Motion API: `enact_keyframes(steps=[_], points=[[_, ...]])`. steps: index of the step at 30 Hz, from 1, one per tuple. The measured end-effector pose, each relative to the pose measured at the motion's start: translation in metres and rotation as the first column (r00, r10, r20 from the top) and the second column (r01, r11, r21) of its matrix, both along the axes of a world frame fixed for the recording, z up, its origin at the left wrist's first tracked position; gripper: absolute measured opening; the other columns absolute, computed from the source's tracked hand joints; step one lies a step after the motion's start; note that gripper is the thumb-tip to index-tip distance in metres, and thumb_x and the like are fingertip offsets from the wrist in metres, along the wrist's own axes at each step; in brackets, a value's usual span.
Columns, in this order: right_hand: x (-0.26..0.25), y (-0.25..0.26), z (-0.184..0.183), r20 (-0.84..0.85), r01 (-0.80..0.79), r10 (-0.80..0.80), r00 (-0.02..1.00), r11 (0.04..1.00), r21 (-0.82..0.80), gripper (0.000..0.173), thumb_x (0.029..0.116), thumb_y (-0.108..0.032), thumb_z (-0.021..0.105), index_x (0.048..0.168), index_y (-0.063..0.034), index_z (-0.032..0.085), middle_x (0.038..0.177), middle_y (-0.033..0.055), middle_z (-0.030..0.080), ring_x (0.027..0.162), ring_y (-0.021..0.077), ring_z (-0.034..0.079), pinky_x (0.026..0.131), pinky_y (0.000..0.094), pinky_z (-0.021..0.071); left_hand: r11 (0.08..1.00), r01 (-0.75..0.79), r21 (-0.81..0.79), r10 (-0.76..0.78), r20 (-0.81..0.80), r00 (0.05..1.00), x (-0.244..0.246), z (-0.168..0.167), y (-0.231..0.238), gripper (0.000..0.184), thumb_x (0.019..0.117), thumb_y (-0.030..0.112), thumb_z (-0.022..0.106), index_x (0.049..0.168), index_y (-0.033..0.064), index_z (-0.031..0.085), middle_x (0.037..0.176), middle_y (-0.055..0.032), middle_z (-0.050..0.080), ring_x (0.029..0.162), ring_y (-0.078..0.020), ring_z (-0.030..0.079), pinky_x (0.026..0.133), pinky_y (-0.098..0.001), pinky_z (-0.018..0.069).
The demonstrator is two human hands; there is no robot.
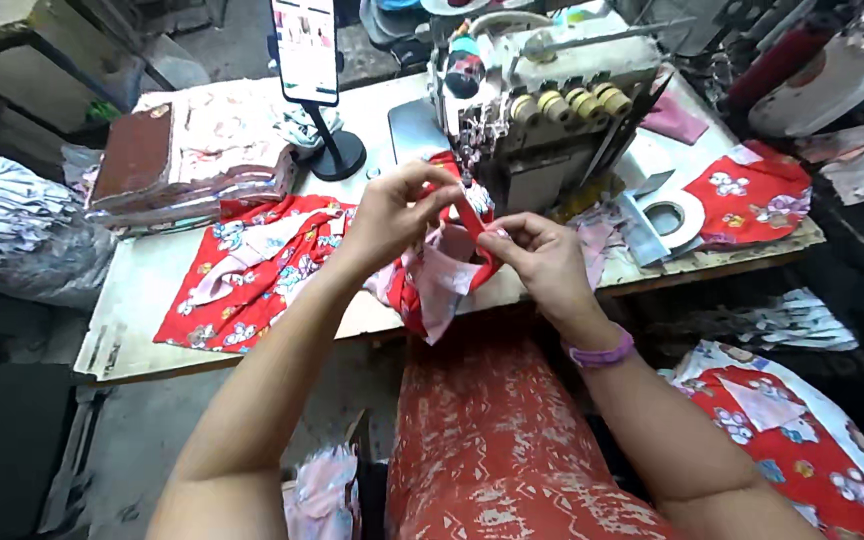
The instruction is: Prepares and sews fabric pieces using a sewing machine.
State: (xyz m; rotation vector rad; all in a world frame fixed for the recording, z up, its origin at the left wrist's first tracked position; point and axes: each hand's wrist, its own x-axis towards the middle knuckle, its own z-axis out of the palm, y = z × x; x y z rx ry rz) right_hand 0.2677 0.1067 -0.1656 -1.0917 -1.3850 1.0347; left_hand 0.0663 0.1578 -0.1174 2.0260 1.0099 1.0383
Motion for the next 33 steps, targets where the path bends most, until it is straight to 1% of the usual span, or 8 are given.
enact_keyframes(steps=[2, 5, 9, 17, 20, 22, 26, 33], points=[[-0.008, 0.029, -0.007, 0.04, 0.08, -0.079, 0.996, 0.997, -0.016, 0.013, 0.0939, -0.012, 0.073, 0.104, -0.0041, 0.069, 0.078, -0.0022, 0.067, 0.06, -0.002, 0.058, 0.059, 0.0158, 0.0511, 1.0, -0.027, 0.012, 0.028, -0.119, 0.992, 0.005, -0.004, 0.045, 0.014, 0.0999, 0.011, 0.063, 0.102, -0.0013, 0.071, 0.083, -0.0018, 0.069, 0.063, 0.0009, 0.06, 0.062, -0.0171, 0.0521], [-0.008, 0.03, -0.026, 0.057, 0.107, -0.099, 0.993, 0.981, -0.16, 0.013, 0.0925, -0.01, 0.074, 0.102, -0.0018, 0.07, 0.078, 0.001, 0.069, 0.062, 0.0028, 0.062, 0.061, 0.022, 0.0549, 1.0, 0.012, 0.001, -0.012, -0.318, 0.948, 0.0, -0.021, 0.057, 0.015, 0.0963, 0.01, 0.067, 0.097, -0.0015, 0.076, 0.087, -0.0117, 0.074, 0.079, -0.0151, 0.07, 0.08, -0.0357, 0.0569], [-0.014, 0.009, -0.048, -0.082, 0.127, -0.146, 0.986, 0.971, -0.204, 0.009, 0.0889, -0.002, 0.074, 0.097, -0.0012, 0.071, 0.075, -0.0035, 0.07, 0.062, -0.0027, 0.063, 0.06, 0.0147, 0.0539, 0.993, 0.121, 0.0, -0.115, -0.297, 0.948, -0.007, -0.025, 0.039, 0.012, 0.095, 0.006, 0.067, 0.099, 0.0011, 0.077, 0.087, -0.0075, 0.07, 0.081, -0.0081, 0.067, 0.078, -0.0237, 0.0544], [-0.028, 0.017, -0.063, -0.135, 0.234, -0.238, 0.962, 0.971, -0.049, 0.011, 0.0912, -0.003, 0.072, 0.101, -0.0025, 0.068, 0.081, -0.0051, 0.07, 0.07, -0.0027, 0.065, 0.068, 0.0162, 0.0563, 0.984, 0.09, 0.152, -0.027, -0.369, 0.929, 0.001, -0.027, 0.039, 0.015, 0.0971, 0.005, 0.063, 0.1, 0.0012, 0.077, 0.087, -0.0101, 0.069, 0.08, -0.0161, 0.067, 0.077, -0.0293, 0.054], [-0.034, 0.02, -0.071, -0.096, 0.274, -0.28, 0.955, 0.959, -0.072, 0.03, 0.0921, -0.004, 0.071, 0.119, -0.0017, 0.059, 0.085, -0.004, 0.071, 0.073, -0.0033, 0.065, 0.07, 0.0164, 0.0545, 0.987, 0.003, 0.163, 0.068, -0.427, 0.902, 0.008, -0.027, 0.036, 0.013, 0.0961, 0.009, 0.067, 0.101, 0.0009, 0.076, 0.093, -0.014, 0.068, 0.083, -0.0244, 0.067, 0.076, -0.0387, 0.055], [-0.038, 0.023, -0.071, -0.03, 0.314, -0.316, 0.948, 0.948, -0.04, 0.043, 0.0923, -0.005, 0.072, 0.133, 0.0026, 0.06, 0.091, 0.0025, 0.073, 0.077, -0.0006, 0.066, 0.075, 0.0179, 0.0544, 0.99, -0.071, 0.124, 0.126, -0.518, 0.846, 0.01, -0.02, 0.037, 0.026, 0.0975, 0.017, 0.069, 0.115, -0.0019, 0.071, 0.112, -0.021, 0.065, 0.093, -0.0332, 0.068, 0.079, -0.0479, 0.0565], [-0.035, 0.023, -0.081, 0.063, 0.41, -0.425, 0.903, 0.896, 0.169, 0.014, 0.0893, -0.005, 0.074, 0.101, 0.0025, 0.077, 0.094, 0.0101, 0.076, 0.084, 0.0103, 0.069, 0.079, 0.0227, 0.0542, 0.987, -0.108, 0.122, 0.158, -0.55, 0.82, 0.013, -0.017, 0.036, 0.022, 0.0969, 0.02, 0.07, 0.108, 0.0019, 0.077, 0.108, -0.0188, 0.068, 0.093, -0.0336, 0.068, 0.078, -0.0505, 0.0548], [-0.014, 0.021, -0.063, 0.11, 0.282, -0.294, 0.949, 0.953, 0.113, 0.015, 0.092, -0.014, 0.074, 0.099, -0.0014, 0.072, 0.097, 0.0046, 0.067, 0.088, 0.0039, 0.064, 0.08, 0.0189, 0.053, 0.995, -0.055, 0.084, 0.086, -0.422, 0.903, 0.014, -0.011, 0.033, 0.012, 0.0985, 0.011, 0.065, 0.1, 0.0005, 0.07, 0.085, -0.011, 0.071, 0.077, -0.0209, 0.069, 0.074, -0.0404, 0.0546]])
